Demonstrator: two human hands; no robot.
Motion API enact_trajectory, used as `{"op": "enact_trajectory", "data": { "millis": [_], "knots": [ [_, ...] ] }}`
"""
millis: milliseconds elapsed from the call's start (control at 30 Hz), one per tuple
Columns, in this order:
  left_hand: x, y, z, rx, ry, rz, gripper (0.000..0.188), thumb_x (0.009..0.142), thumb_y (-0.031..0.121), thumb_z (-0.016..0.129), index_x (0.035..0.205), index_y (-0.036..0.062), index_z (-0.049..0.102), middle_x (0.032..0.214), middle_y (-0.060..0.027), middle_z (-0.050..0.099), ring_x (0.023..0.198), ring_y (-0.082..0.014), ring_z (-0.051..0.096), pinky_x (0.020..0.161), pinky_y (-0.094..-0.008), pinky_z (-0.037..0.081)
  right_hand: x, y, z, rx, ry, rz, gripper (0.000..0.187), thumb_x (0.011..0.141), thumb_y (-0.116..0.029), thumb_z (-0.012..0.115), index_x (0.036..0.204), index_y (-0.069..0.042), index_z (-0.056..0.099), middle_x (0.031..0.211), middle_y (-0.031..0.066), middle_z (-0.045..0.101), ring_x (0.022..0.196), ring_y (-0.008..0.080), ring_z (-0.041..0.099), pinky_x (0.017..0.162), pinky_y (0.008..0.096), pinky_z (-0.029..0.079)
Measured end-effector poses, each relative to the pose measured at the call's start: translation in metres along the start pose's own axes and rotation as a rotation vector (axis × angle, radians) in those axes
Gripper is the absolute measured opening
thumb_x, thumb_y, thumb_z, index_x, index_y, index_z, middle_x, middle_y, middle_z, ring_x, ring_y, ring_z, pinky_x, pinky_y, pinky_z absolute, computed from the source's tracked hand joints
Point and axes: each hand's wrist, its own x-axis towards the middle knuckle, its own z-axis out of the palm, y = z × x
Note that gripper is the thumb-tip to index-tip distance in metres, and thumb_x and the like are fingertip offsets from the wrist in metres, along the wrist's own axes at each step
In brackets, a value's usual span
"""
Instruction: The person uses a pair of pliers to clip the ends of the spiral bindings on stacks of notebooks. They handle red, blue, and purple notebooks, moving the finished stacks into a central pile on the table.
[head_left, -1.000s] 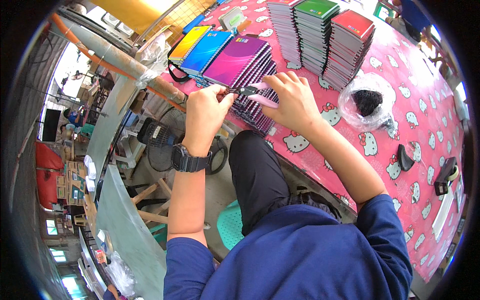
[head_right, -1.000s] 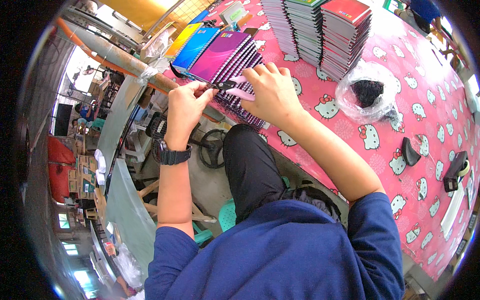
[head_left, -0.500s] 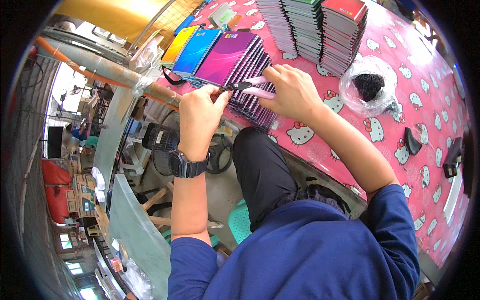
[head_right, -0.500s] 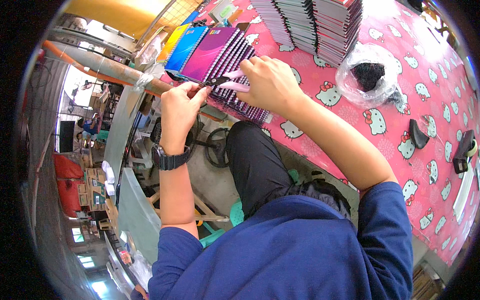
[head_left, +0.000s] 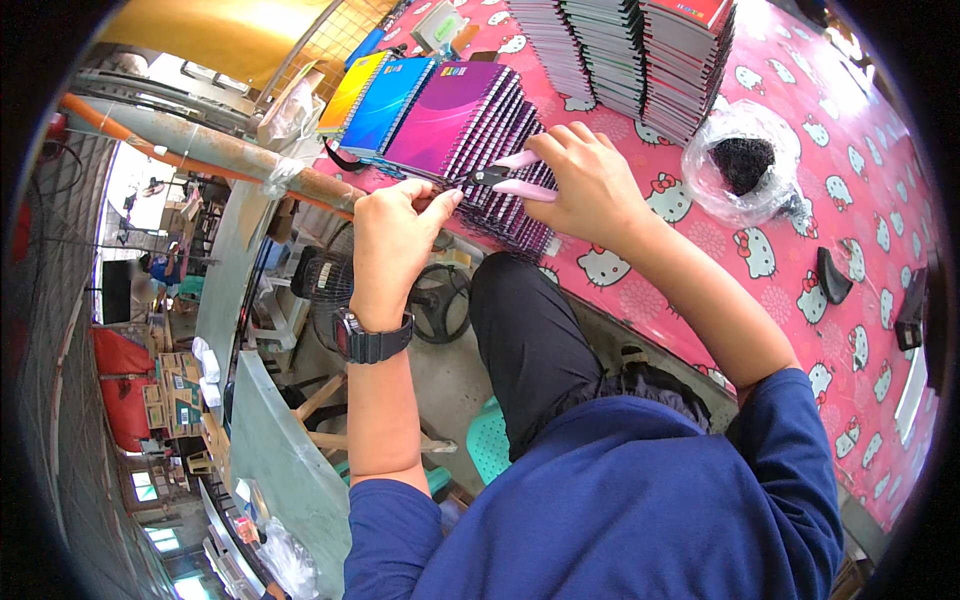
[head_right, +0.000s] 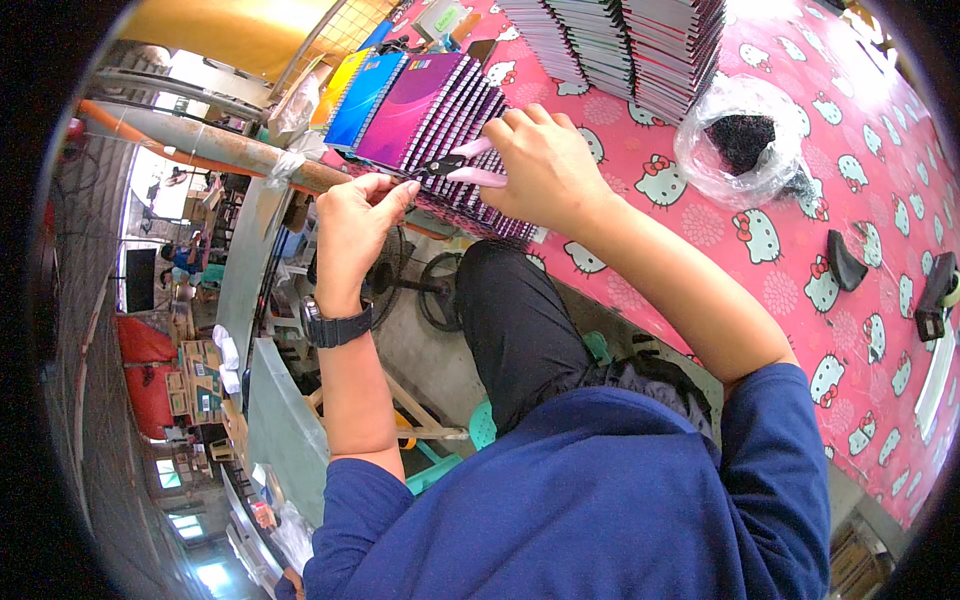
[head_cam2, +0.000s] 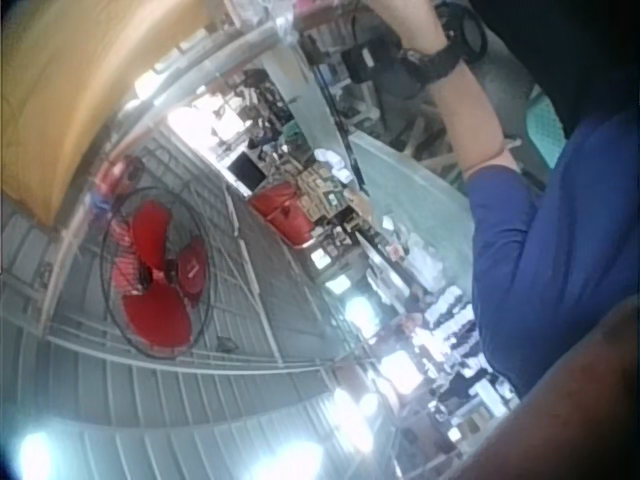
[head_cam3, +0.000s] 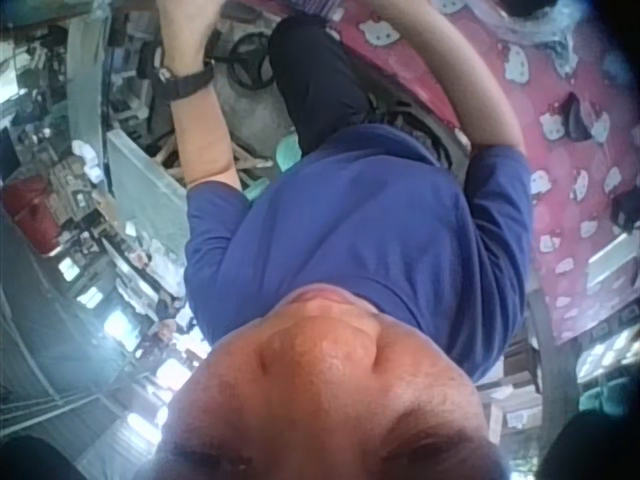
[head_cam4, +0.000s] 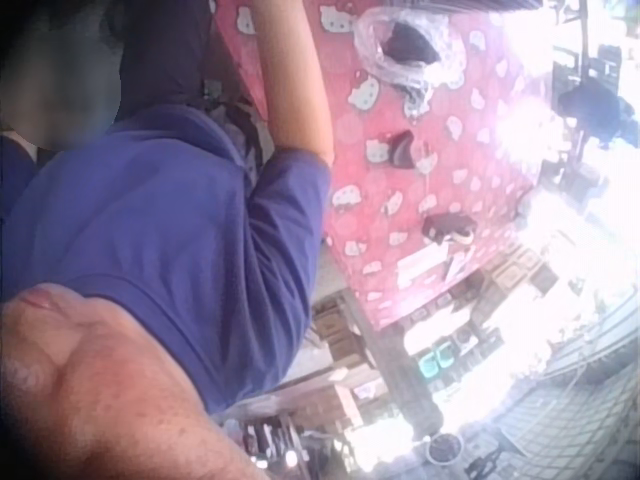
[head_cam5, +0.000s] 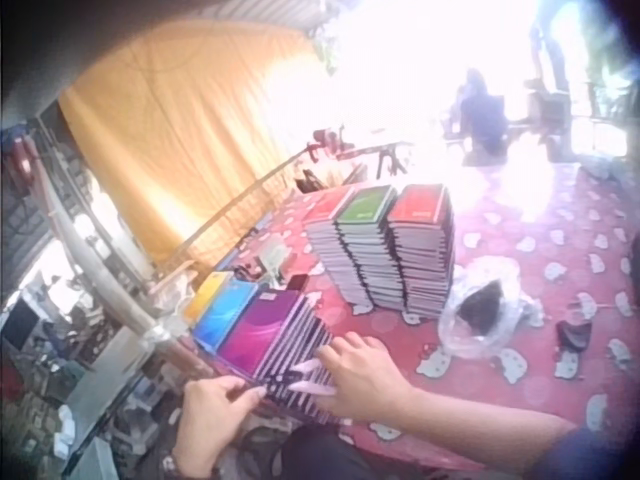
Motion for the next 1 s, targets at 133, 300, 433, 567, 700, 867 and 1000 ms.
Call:
{"op": "enact_trajectory", "data": {
  "millis": [133,300,433,567,700,867,1000],
  "knots": [
    [0.002,0.003,0.000,0.033,-0.002,-0.005,0.021,0.081,0.018,0.070,0.082,-0.0030,0.069,0.061,-0.0040,0.063,0.057,-0.0049,0.056,0.054,-0.0224,0.044,0.002,0.002,0.000,0.026,-0.072,0.003,0.036,0.064,-0.029,0.069,0.089,-0.005,0.059,0.081,0.0124,0.061,0.083,0.0299,0.061,0.075,0.0419,0.048],
    [0.002,0.007,-0.003,0.041,0.002,-0.018,0.019,0.080,0.017,0.069,0.082,-0.0021,0.070,0.062,-0.0050,0.065,0.058,-0.0053,0.058,0.056,-0.0225,0.046,0.006,-0.003,-0.009,0.098,-0.271,0.136,0.035,0.065,-0.029,0.069,0.087,-0.005,0.059,0.078,0.0118,0.061,0.080,0.0301,0.061,0.073,0.0423,0.049],
    [0.002,0.011,-0.006,0.037,-0.071,-0.067,0.022,0.080,0.019,0.070,0.082,-0.0023,0.070,0.064,-0.0057,0.066,0.059,-0.0064,0.060,0.057,-0.0226,0.047,-0.005,0.003,-0.004,0.012,0.046,-0.026,0.036,0.063,-0.029,0.070,0.086,-0.004,0.058,0.083,0.0116,0.060,0.087,0.0289,0.058,0.078,0.0411,0.046],
    [0.006,0.005,-0.006,0.034,-0.122,-0.062,0.024,0.080,0.021,0.070,0.082,-0.0026,0.070,0.064,-0.0057,0.066,0.059,-0.0076,0.061,0.057,-0.0230,0.048,-0.010,0.001,0.001,-0.010,0.004,-0.027,0.037,0.064,-0.030,0.071,0.086,-0.003,0.058,0.087,0.0117,0.060,0.090,0.0282,0.057,0.079,0.0407,0.045],
    [0.011,0.006,-0.006,0.161,-0.148,-0.029,0.023,0.079,0.021,0.069,0.081,-0.0026,0.070,0.063,-0.0060,0.066,0.058,-0.0076,0.060,0.056,-0.0235,0.047,-0.009,-0.003,-0.002,-0.016,-0.029,0.005,0.036,0.065,-0.030,0.070,0.087,-0.003,0.059,0.087,0.0116,0.060,0.091,0.0282,0.057,0.079,0.0409,0.045],
    [0.015,0.009,-0.009,0.277,-0.174,-0.011,0.025,0.078,0.022,0.069,0.076,-0.0029,0.068,0.060,-0.0068,0.064,0.056,-0.0072,0.058,0.054,-0.0244,0.044,-0.008,-0.002,-0.002,-0.019,-0.015,-0.003,0.032,0.067,-0.030,0.070,0.083,-0.004,0.061,0.082,0.0114,0.061,0.087,0.0276,0.059,0.077,0.0414,0.046],
    [0.015,0.012,-0.009,0.304,-0.178,-0.049,0.025,0.078,0.022,0.069,0.075,-0.0028,0.068,0.060,-0.0066,0.064,0.056,-0.0075,0.058,0.054,-0.0244,0.045,-0.005,-0.001,-0.003,0.131,-0.241,0.112,0.031,0.063,-0.027,0.072,0.082,-0.006,0.060,0.077,0.0100,0.058,0.082,0.0276,0.059,0.074,0.0397,0.046]
  ]
}}
